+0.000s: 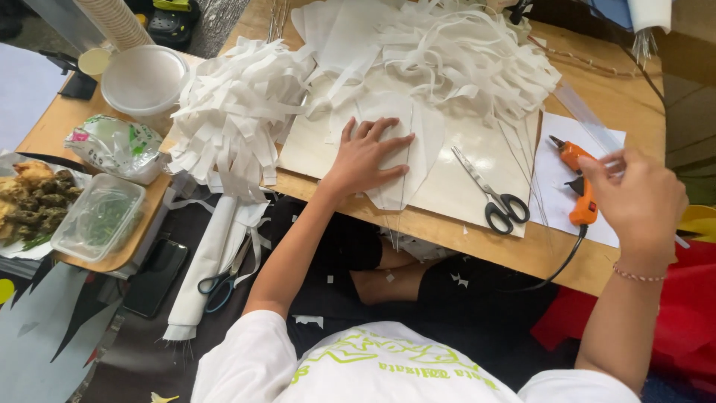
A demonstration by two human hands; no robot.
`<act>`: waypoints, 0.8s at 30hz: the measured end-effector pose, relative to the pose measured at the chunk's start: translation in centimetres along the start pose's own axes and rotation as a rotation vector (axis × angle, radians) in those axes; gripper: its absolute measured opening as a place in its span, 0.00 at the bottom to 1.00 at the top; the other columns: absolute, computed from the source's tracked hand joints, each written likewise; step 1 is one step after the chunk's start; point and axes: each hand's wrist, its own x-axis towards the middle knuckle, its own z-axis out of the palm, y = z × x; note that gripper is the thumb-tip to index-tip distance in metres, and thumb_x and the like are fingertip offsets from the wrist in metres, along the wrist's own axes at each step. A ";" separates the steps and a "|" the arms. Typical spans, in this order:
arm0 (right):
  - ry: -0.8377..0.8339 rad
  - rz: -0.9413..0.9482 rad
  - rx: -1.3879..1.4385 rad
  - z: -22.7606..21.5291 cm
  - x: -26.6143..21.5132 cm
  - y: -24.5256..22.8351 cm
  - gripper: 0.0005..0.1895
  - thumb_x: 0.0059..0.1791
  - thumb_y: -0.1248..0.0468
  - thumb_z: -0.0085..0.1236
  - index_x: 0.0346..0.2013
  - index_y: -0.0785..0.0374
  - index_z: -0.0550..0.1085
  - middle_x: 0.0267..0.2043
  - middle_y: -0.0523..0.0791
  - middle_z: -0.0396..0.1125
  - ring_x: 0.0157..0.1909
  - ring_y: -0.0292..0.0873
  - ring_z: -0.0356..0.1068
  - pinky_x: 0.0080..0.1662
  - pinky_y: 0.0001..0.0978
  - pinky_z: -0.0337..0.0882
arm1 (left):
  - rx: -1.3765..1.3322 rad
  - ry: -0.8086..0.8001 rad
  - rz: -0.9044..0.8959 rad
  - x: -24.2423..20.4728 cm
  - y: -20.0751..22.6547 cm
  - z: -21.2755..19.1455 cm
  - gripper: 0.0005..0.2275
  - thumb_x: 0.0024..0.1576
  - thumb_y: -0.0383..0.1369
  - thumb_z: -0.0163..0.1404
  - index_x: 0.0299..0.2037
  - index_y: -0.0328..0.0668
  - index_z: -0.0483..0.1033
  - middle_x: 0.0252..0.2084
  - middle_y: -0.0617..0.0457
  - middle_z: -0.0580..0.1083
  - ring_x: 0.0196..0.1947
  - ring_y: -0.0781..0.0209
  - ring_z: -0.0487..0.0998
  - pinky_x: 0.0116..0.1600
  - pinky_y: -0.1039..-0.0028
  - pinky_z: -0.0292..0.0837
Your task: Applying hot glue to a fabric base and attaching white fabric strips, then trimming them with scissors to fit the template.
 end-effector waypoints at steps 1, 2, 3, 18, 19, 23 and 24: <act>0.015 0.081 -0.128 1.2 -1.4 1.8 0.24 0.63 0.41 0.63 0.41 0.58 0.82 0.30 0.38 0.73 0.26 0.44 0.71 0.32 0.35 0.68 | -0.011 -0.017 0.002 0.0 0.0 -0.1 0.25 0.55 0.54 0.52 0.63 0.66 0.72 0.71 0.55 0.61 0.70 0.47 0.57 0.73 0.42 0.33; 0.012 0.085 -0.132 2.0 -2.2 2.5 0.24 0.63 0.41 0.63 0.41 0.58 0.82 0.30 0.38 0.73 0.26 0.44 0.71 0.32 0.35 0.68 | -0.016 -0.020 0.005 0.0 0.0 -0.1 0.25 0.55 0.54 0.52 0.63 0.66 0.72 0.71 0.55 0.61 0.70 0.47 0.57 0.73 0.42 0.33; -0.074 0.177 -0.111 2.9 -3.1 3.2 0.27 0.61 0.38 0.61 0.43 0.60 0.82 0.33 0.42 0.75 0.30 0.48 0.73 0.34 0.39 0.69 | -0.012 -0.017 0.005 0.0 -0.1 -0.1 0.25 0.55 0.54 0.53 0.63 0.66 0.72 0.71 0.56 0.61 0.68 0.48 0.59 0.73 0.41 0.34; -0.204 0.450 0.201 7.6 -2.0 5.1 0.33 0.56 0.40 0.66 0.40 0.73 0.79 0.31 0.52 0.74 0.29 0.52 0.71 0.34 0.43 0.70 | 0.025 0.024 0.019 -0.3 -0.2 0.3 0.25 0.56 0.56 0.50 0.64 0.67 0.71 0.71 0.56 0.61 0.70 0.49 0.57 0.73 0.43 0.35; -0.245 0.476 0.203 8.1 -1.6 5.8 0.32 0.55 0.41 0.66 0.37 0.73 0.81 0.28 0.52 0.73 0.26 0.50 0.69 0.32 0.42 0.69 | 0.031 0.031 0.020 -0.3 -0.3 0.5 0.26 0.56 0.57 0.50 0.64 0.67 0.71 0.71 0.56 0.61 0.70 0.49 0.57 0.73 0.43 0.35; -0.267 0.493 0.355 9.0 -1.4 8.4 0.30 0.55 0.47 0.66 0.41 0.79 0.78 0.32 0.56 0.73 0.28 0.49 0.69 0.34 0.38 0.69 | 0.008 0.047 0.034 -0.4 -0.2 0.2 0.25 0.56 0.55 0.51 0.64 0.65 0.72 0.71 0.55 0.61 0.70 0.48 0.57 0.73 0.43 0.35; -0.246 0.505 0.478 8.9 -1.7 8.7 0.28 0.57 0.51 0.64 0.43 0.80 0.76 0.32 0.54 0.71 0.27 0.46 0.66 0.32 0.35 0.67 | 0.017 0.038 0.029 -0.4 -0.2 0.3 0.26 0.56 0.55 0.51 0.64 0.65 0.71 0.71 0.55 0.61 0.70 0.48 0.57 0.72 0.42 0.35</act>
